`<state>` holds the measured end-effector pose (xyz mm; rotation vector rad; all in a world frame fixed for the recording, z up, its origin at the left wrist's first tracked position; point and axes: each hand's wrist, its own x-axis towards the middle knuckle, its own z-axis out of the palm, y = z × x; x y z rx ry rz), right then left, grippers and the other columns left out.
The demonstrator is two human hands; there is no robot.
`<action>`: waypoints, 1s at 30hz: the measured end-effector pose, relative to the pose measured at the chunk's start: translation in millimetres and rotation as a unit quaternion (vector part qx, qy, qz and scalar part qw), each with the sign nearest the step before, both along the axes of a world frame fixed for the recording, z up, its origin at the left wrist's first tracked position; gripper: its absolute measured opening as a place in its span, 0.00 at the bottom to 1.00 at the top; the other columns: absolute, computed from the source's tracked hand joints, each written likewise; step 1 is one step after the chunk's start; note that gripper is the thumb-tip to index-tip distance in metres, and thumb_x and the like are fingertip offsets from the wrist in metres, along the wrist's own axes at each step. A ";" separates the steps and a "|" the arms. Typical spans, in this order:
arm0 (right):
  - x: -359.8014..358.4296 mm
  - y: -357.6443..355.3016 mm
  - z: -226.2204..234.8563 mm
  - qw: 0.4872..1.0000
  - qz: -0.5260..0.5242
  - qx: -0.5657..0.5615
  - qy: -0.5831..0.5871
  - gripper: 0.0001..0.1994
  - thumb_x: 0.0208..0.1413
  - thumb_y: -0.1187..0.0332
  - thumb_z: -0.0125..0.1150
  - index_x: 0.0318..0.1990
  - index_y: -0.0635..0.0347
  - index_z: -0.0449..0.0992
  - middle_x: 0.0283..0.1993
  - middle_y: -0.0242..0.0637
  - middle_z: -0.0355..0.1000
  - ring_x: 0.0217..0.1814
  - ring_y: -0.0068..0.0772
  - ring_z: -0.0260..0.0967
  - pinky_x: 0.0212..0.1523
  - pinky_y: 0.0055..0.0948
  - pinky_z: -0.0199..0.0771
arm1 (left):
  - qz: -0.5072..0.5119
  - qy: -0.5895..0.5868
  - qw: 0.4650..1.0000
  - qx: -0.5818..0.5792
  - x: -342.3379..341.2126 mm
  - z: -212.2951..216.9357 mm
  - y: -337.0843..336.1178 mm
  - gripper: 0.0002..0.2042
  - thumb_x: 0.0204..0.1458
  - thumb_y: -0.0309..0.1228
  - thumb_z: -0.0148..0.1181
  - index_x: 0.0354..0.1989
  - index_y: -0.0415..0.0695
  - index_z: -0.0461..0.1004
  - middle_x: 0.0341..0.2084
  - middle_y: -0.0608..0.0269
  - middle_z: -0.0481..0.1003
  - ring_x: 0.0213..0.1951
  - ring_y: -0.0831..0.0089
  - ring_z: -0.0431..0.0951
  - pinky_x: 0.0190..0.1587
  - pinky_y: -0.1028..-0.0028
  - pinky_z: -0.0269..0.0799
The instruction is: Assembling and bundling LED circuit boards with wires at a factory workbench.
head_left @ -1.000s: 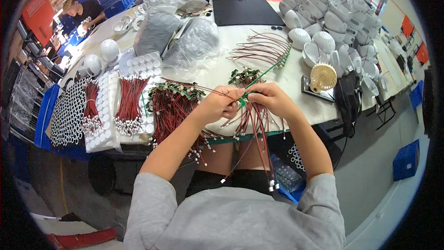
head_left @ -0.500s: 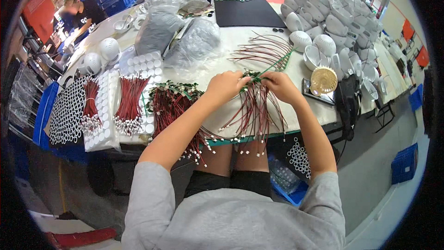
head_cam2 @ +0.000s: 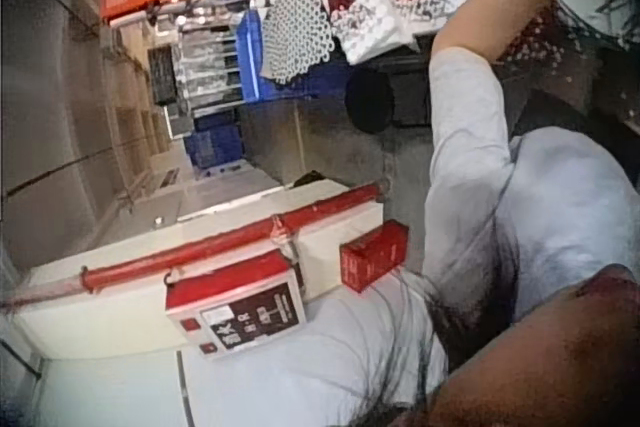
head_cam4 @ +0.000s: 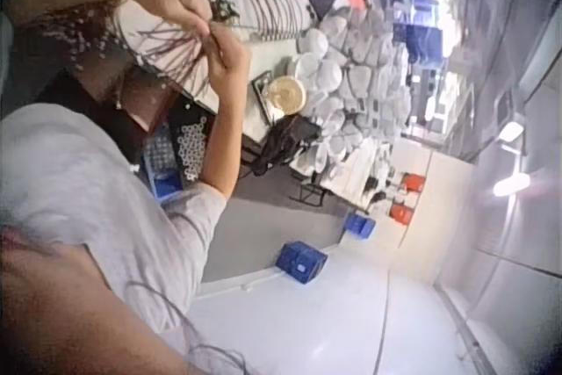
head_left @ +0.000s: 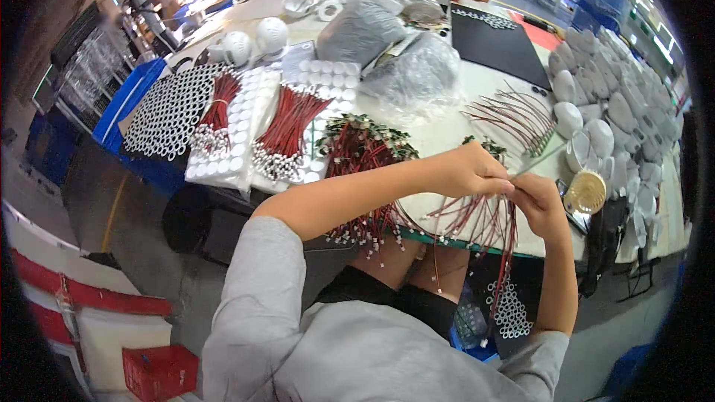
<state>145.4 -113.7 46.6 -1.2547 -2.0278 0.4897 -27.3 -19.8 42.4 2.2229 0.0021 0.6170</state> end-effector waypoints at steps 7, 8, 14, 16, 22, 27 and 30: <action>2.9 7.4 -1.9 0.996 0.010 -0.060 0.071 0.05 0.40 0.78 0.52 0.28 0.69 0.70 0.25 0.42 0.68 0.27 0.33 0.65 0.29 0.24 0.64 | -0.025 0.060 0.984 -0.168 -10.3 2.3 3.0 0.14 0.48 0.38 0.49 0.20 0.39 0.69 0.11 0.70 0.64 0.17 0.84 0.60 0.20 0.81 0.57; 1.7 13.6 1.3 0.995 -0.023 -0.082 0.058 0.06 0.41 0.77 0.51 0.30 0.68 0.70 0.26 0.42 0.68 0.28 0.33 0.65 0.30 0.25 0.64 | 0.020 0.050 0.992 -0.113 -15.0 4.1 5.7 0.14 0.48 0.38 0.49 0.20 0.39 0.69 0.11 0.70 0.64 0.17 0.84 0.60 0.20 0.80 0.57; 31.8 84.9 -46.3 0.969 -0.100 0.122 -0.189 0.11 0.41 0.71 0.54 0.36 0.57 0.72 0.39 0.43 0.65 0.46 0.43 0.59 0.44 0.33 0.58 | 0.251 0.008 0.968 0.024 -52.2 6.3 29.1 0.13 0.48 0.36 0.48 0.20 0.38 0.69 0.12 0.62 0.66 0.18 0.79 0.63 0.22 0.78 0.58; 26.4 84.9 -52.5 0.954 -0.141 0.126 -0.234 0.19 0.41 0.69 0.55 0.45 0.51 0.67 0.48 0.43 0.59 0.51 0.45 0.54 0.50 0.37 0.53 | 0.301 0.033 0.951 0.055 -64.9 12.2 25.9 0.13 0.48 0.35 0.48 0.21 0.37 0.69 0.12 0.60 0.67 0.17 0.77 0.65 0.21 0.77 0.59; -24.5 18.3 -12.2 0.936 0.031 -0.148 0.318 0.16 0.50 0.70 0.48 0.47 0.65 0.63 0.27 0.29 0.64 0.27 0.15 0.59 0.28 0.14 0.59 | 0.236 0.082 0.942 0.223 -47.6 4.4 -12.9 0.12 0.46 0.35 0.49 0.18 0.39 0.66 0.13 0.51 0.65 0.18 0.57 0.67 0.21 0.67 0.60; -36.4 -54.0 -11.6 0.942 -0.090 -0.042 0.320 0.05 0.51 0.73 0.47 0.32 0.65 0.68 0.21 0.27 0.63 0.21 0.12 0.58 0.22 0.13 0.59 | 0.155 0.120 0.958 0.207 -31.7 -2.6 -46.6 0.08 0.45 0.35 0.50 0.26 0.43 0.69 0.15 0.54 0.67 0.20 0.58 0.69 0.22 0.68 0.62; -11.6 -112.4 -24.7 0.908 -0.204 0.008 0.366 0.05 0.48 0.75 0.47 0.29 0.68 0.69 0.20 0.32 0.64 0.20 0.18 0.60 0.21 0.15 0.60 | 0.193 0.168 0.955 0.151 -36.0 -2.0 -47.8 0.09 0.46 0.34 0.50 0.33 0.44 0.68 0.15 0.51 0.67 0.21 0.57 0.69 0.23 0.68 0.62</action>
